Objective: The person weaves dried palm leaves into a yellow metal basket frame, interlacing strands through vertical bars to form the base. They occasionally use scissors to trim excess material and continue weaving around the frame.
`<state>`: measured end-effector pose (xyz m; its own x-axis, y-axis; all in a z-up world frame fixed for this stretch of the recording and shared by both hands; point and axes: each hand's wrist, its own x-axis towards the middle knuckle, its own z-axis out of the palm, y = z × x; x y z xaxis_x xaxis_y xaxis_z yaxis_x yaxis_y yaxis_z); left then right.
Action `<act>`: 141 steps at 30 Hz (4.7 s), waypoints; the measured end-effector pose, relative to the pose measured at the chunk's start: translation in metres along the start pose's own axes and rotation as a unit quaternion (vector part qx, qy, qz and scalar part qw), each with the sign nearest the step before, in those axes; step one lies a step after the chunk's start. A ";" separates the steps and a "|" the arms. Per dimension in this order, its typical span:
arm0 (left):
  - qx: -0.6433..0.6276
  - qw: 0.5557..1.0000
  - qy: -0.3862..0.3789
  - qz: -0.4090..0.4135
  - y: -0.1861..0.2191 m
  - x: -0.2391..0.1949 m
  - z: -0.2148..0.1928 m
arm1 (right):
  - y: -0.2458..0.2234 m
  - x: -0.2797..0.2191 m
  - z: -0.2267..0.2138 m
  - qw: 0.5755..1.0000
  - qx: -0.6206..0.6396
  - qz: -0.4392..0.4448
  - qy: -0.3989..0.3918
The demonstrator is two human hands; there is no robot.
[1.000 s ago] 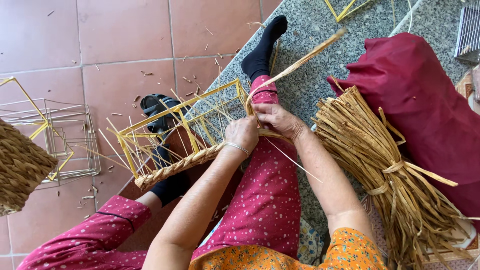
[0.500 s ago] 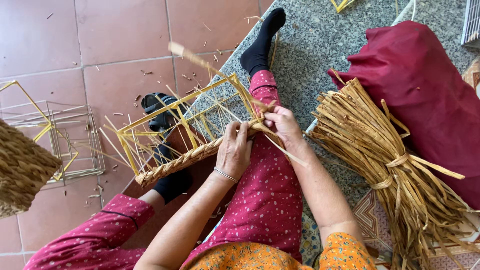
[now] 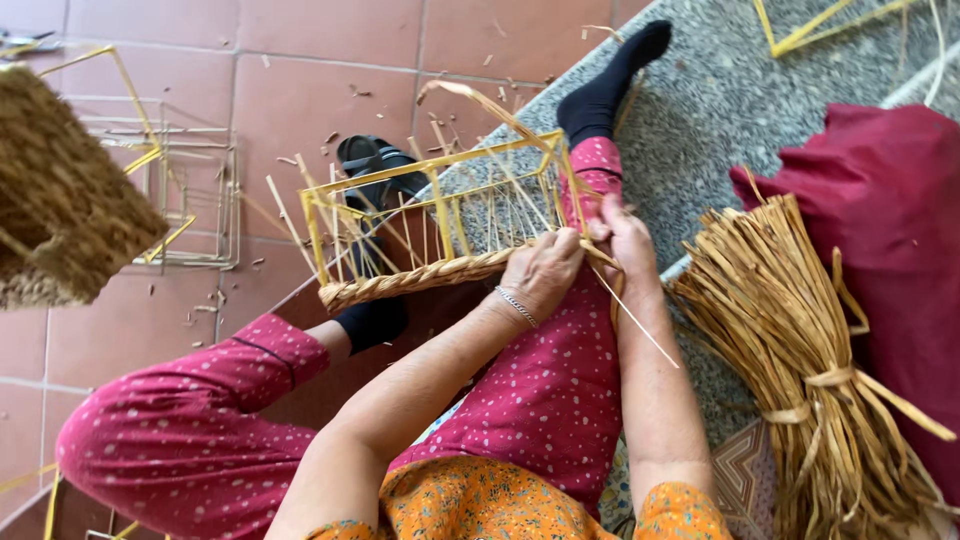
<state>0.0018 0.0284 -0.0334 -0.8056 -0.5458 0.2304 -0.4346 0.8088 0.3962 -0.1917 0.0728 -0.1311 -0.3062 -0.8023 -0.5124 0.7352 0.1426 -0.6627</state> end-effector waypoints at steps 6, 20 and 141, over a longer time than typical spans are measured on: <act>-0.112 0.989 0.059 -0.080 0.004 -0.002 -0.011 | -0.007 -0.011 -0.014 0.995 0.091 -0.015 0.039; -0.078 0.916 -0.265 -0.292 0.007 0.091 -0.011 | 0.000 0.008 -0.059 0.968 0.215 -0.025 0.131; -0.323 0.941 0.065 -0.076 -0.082 -0.191 -0.241 | 0.055 -0.247 0.292 0.719 -0.495 -0.425 -0.239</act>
<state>0.2882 0.0140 0.1044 -0.6794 -0.7005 0.2186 -0.1708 0.4407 0.8812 0.1006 0.1098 0.1184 0.0267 -0.9176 0.3965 -0.4578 -0.3638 -0.8112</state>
